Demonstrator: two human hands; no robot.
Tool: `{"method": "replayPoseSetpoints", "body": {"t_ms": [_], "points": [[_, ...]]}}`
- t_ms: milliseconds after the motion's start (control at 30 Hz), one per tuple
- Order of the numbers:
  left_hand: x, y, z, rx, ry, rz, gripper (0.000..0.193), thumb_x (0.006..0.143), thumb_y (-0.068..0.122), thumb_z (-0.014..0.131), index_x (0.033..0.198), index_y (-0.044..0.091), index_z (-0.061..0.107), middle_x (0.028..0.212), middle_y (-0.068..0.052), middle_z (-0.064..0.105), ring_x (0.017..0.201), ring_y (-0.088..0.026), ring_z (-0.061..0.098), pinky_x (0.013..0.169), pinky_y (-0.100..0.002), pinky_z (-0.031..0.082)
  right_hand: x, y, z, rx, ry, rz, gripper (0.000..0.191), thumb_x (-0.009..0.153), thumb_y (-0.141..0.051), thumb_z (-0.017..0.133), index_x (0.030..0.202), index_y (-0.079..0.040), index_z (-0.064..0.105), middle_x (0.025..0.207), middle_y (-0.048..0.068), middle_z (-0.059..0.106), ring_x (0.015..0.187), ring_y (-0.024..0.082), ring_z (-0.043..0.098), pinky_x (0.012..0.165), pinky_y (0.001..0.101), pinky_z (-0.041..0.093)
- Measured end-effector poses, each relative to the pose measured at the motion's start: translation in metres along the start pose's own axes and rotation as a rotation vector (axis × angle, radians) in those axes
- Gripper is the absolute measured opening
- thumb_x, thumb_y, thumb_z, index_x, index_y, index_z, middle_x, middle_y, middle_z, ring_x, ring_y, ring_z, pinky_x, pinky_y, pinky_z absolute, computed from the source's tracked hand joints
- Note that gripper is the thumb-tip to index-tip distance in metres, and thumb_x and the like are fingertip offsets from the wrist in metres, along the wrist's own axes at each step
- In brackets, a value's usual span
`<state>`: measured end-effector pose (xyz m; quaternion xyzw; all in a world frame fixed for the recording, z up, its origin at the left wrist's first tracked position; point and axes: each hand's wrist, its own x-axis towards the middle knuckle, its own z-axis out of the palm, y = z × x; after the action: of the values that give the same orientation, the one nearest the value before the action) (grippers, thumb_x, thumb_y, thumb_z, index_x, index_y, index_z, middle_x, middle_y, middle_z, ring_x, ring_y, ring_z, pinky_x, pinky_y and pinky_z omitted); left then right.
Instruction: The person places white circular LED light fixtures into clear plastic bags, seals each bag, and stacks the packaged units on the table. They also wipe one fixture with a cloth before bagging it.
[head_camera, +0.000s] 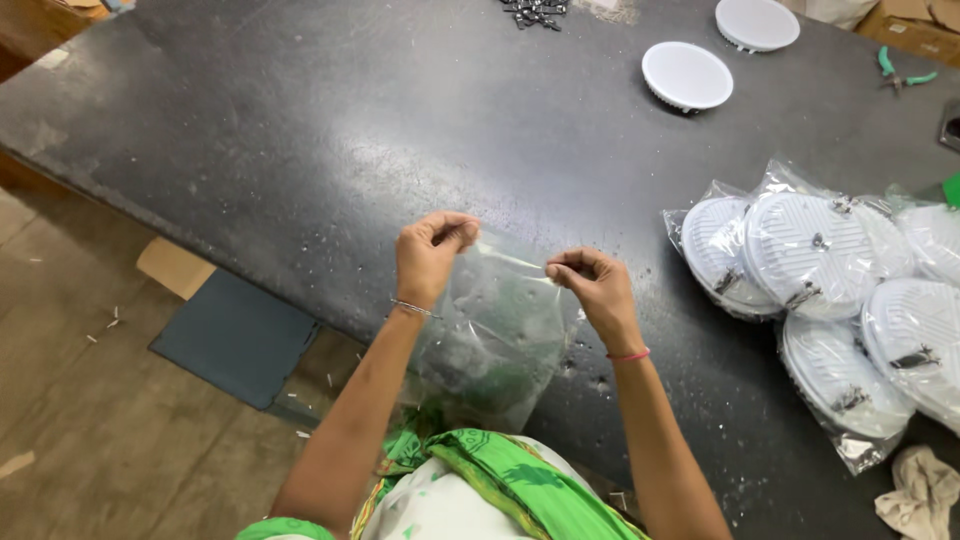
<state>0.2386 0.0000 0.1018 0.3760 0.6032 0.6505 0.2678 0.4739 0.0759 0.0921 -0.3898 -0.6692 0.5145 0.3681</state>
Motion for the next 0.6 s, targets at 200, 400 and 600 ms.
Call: {"method": "replayPoseSetpoints", "body": {"t_ms": [200,400,600], "points": [[0.026,-0.016,0.017,0.213,0.083,0.092,0.016,0.097,0.018,0.067,0.088,0.007,0.074,0.068,-0.003,0.070,0.060,-0.009,0.064,0.057,-0.026,0.050,0.039,0.024,0.011,-0.034,0.112,-0.094,0.016,0.099,-0.013,0.067,0.096,0.000,0.076,0.076,0.001,0.068,0.070,0.006,0.058,0.064,0.0225,0.048],[0.057,-0.053,0.014,0.445,0.123,0.082,0.044,0.107,0.039,0.062,0.080,0.006,0.068,0.061,-0.007,0.061,0.055,-0.018,0.058,0.057,-0.033,0.045,0.091,0.053,0.026,-0.087,-0.016,-0.003,0.028,0.106,-0.023,0.059,0.094,-0.002,0.074,0.075,0.000,0.063,0.068,0.007,0.052,0.060,0.0230,0.044],[0.050,-0.107,-0.034,0.444,0.250,-0.059,0.029,0.102,0.034,0.065,0.092,0.008,0.073,0.064,-0.007,0.066,0.054,-0.016,0.064,0.055,-0.032,0.047,0.192,0.101,-0.043,0.327,-0.094,0.313,0.027,0.101,-0.029,0.051,0.108,-0.008,0.065,0.095,0.007,0.072,0.078,0.017,0.071,0.069,0.0288,0.058]]}}
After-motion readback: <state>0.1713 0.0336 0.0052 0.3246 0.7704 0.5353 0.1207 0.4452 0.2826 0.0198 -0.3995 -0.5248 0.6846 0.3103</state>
